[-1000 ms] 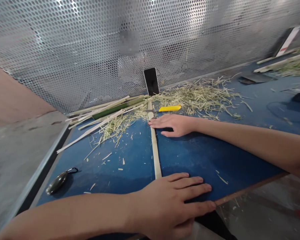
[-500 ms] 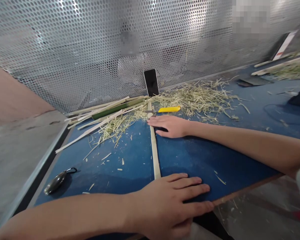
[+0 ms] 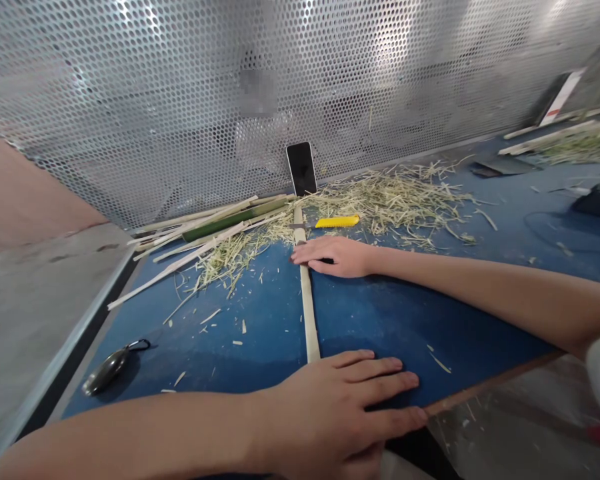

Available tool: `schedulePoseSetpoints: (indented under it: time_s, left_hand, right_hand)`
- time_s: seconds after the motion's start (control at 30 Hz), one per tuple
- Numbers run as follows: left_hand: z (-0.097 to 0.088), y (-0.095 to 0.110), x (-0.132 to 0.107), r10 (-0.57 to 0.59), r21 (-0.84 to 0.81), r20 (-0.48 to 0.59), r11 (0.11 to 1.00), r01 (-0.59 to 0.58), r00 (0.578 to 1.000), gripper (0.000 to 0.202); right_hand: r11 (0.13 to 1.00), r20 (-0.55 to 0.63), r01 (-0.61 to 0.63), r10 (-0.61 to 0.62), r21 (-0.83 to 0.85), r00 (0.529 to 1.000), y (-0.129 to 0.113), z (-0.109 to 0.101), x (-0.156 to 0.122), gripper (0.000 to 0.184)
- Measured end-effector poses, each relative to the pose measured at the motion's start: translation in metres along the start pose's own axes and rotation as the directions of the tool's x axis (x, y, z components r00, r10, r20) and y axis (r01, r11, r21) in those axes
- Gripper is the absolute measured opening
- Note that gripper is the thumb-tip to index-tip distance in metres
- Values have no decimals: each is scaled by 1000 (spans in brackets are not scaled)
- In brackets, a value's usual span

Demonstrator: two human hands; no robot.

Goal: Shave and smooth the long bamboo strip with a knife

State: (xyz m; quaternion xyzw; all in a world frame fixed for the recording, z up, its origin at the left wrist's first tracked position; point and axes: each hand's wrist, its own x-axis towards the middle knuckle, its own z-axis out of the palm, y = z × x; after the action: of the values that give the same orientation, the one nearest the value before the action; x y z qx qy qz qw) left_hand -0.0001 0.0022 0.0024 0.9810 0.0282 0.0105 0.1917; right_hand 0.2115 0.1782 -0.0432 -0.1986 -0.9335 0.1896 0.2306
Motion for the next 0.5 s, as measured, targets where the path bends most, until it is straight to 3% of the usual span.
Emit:
schedulePoseSetpoints:
  time_s: [0.07, 0.23, 0.37, 0.5]
  left_hand:
    - [0, 0, 0, -2, -1, 4, 1000, 2, 1000, 58]
    - [0, 0, 0, 4, -2, 10, 1000, -4, 1000, 56]
    - [0, 0, 0, 7, -13, 1, 1000, -6, 1000, 56]
    - [1, 0, -1, 9, -23, 8, 1000, -9, 1000, 57]
  right_hand:
    - [997, -31, -61, 60, -43, 998, -1, 0, 1, 42]
    - [994, 4, 53, -54, 92, 999, -3, 2, 1, 36]
    - [994, -63, -101, 98, -37, 993, 1, 3, 2, 41]
    - [997, 8, 56, -57, 44, 998, -3, 2, 1, 39]
